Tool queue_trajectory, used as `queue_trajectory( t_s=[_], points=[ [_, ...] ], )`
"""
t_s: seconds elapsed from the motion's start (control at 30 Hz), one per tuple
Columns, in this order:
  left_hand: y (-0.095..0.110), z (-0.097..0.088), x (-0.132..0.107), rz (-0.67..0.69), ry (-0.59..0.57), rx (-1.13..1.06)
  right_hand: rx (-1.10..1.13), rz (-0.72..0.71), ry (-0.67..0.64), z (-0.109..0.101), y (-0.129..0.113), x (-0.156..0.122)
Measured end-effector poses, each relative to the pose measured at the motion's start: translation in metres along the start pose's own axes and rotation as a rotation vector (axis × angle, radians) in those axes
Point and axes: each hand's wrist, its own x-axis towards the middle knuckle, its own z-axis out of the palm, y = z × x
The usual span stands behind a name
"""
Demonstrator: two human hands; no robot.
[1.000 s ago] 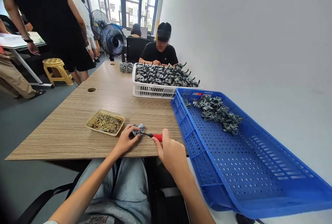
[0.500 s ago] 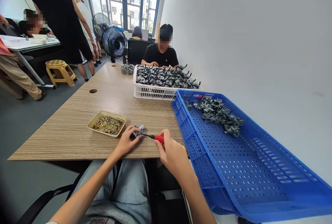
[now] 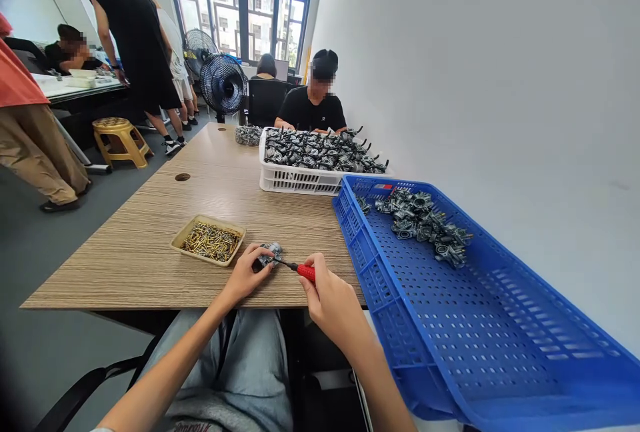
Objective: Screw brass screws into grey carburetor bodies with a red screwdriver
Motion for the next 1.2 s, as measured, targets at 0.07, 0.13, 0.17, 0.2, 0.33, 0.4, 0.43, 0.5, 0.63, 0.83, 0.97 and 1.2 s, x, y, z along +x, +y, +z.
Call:
queue_trajectory(
  t_s=[0.07,0.13,0.17,0.2,0.33,0.4,0.43,0.5,0.63,0.83,0.97,1.2],
  points=[
    [-0.0001,0.0000,-0.0003,0.001,0.001,0.002,-0.115,0.076,0.024,0.0030,-0.0011,0.0016],
    [-0.0004,0.0001,-0.0005,0.000,0.002,0.002,-0.217,0.142,0.050,0.0050,-0.0024,0.0031],
    [-0.0007,0.0003,-0.0005,-0.002,0.002,0.000,-0.226,0.147,0.054,0.0051,-0.0028,0.0034],
    [-0.0009,0.0004,-0.0005,-0.005,0.002,-0.001,-0.202,0.132,0.051,0.0045,-0.0029,0.0033],
    [-0.0006,0.0009,-0.0003,-0.010,0.002,-0.001,-0.001,0.009,0.003,0.0003,-0.0020,0.0013],
    [0.0002,0.0007,-0.0003,-0.011,0.001,0.001,-0.035,0.030,0.003,0.0004,-0.0020,0.0018],
    [0.0006,0.0006,-0.0003,-0.012,0.002,0.002,-0.092,0.069,0.013,0.0011,-0.0022,0.0025],
    [0.0011,0.0003,-0.0003,-0.013,0.002,0.002,-0.216,0.162,0.028,0.0024,-0.0023,0.0041],
    [0.0005,0.0003,-0.0004,-0.010,0.005,0.002,-0.169,0.146,0.012,0.0005,0.0000,0.0044],
    [-0.0010,0.0007,-0.0006,-0.007,0.003,-0.003,-0.095,0.097,0.005,0.0004,0.0008,0.0046],
    [-0.0008,0.0003,-0.0003,-0.006,-0.003,-0.011,-0.224,0.188,0.014,0.0010,-0.0002,0.0053],
    [-0.0004,0.0003,-0.0004,-0.008,0.001,0.006,-0.059,0.081,0.033,0.0025,0.0012,0.0039]
  ],
)
